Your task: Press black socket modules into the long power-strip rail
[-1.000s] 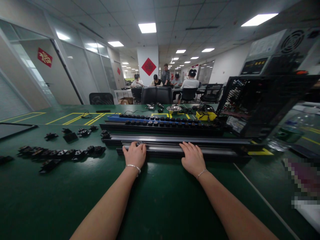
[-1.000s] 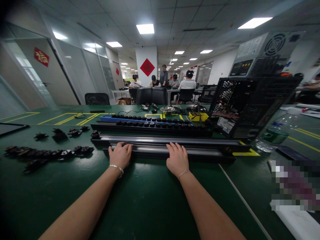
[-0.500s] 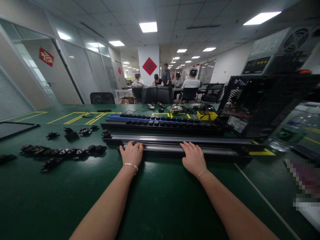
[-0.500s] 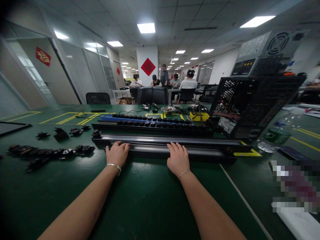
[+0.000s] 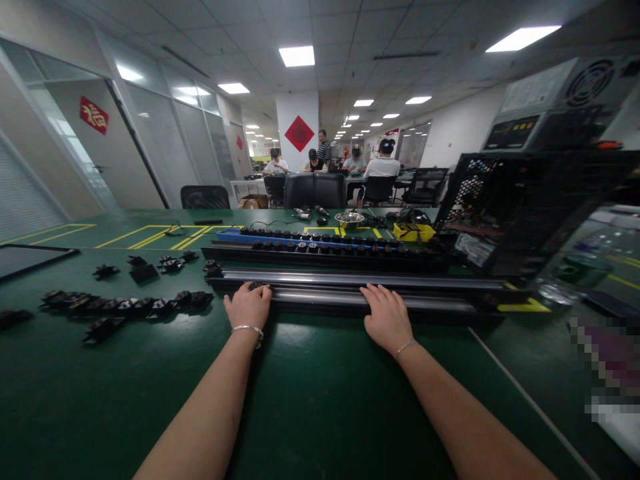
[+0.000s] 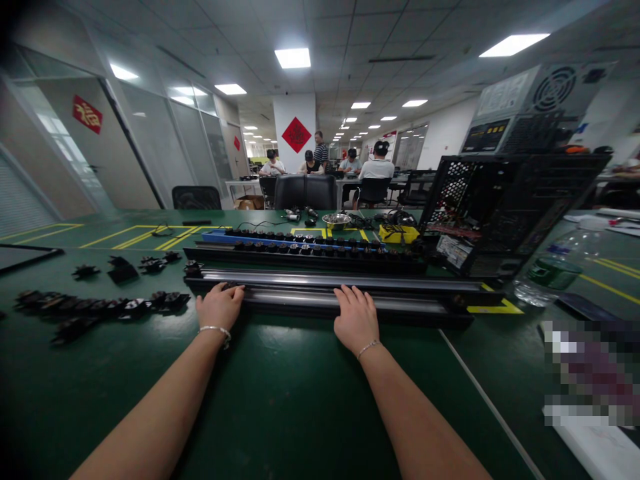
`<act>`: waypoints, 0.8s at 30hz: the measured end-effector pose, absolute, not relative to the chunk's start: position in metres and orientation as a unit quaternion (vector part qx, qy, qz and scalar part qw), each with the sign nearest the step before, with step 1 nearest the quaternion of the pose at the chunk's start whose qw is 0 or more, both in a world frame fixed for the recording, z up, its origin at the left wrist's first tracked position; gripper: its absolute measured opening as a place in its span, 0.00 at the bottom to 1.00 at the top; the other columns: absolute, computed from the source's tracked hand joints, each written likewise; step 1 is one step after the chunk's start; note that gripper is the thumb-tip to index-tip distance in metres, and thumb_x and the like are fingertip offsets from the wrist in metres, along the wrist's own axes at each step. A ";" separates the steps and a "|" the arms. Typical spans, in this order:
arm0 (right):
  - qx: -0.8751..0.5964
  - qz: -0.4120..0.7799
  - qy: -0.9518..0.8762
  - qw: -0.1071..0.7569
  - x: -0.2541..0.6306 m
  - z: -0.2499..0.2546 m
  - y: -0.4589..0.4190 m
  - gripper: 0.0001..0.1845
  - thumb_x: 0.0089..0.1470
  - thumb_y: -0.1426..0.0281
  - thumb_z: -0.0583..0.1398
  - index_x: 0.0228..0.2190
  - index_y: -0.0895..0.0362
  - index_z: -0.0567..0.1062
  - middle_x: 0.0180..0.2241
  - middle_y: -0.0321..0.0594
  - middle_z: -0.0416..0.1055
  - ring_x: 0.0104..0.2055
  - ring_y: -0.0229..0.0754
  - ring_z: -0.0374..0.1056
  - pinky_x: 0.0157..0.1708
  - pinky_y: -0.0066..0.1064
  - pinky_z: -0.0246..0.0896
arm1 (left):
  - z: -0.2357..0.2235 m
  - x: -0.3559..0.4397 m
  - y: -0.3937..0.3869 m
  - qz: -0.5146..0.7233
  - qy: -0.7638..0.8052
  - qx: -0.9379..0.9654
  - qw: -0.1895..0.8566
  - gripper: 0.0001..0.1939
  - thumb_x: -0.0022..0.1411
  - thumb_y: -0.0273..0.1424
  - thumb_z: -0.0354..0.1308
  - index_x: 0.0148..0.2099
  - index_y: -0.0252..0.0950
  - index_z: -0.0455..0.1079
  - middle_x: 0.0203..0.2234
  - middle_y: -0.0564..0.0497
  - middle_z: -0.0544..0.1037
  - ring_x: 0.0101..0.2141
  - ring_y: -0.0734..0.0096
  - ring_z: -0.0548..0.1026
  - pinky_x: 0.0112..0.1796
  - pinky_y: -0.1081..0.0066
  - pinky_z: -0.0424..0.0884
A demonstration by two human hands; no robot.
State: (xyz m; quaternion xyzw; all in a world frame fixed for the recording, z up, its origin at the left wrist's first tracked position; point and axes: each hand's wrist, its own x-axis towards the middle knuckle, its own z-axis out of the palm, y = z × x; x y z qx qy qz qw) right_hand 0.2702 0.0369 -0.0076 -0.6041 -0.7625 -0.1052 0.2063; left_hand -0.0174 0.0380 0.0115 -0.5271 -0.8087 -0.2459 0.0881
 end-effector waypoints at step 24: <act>-0.607 -0.101 -0.761 0.207 0.270 -0.008 0.037 0.33 0.43 0.77 0.51 0.54 0.55 0.65 0.57 0.38 0.61 0.60 0.44 0.51 0.59 0.42 0.39 | 0.003 -0.051 0.047 -0.282 -0.812 -0.508 0.048 0.22 0.62 0.39 0.41 0.45 0.41 0.75 0.52 0.44 0.68 0.50 0.58 0.68 0.51 0.63 0.63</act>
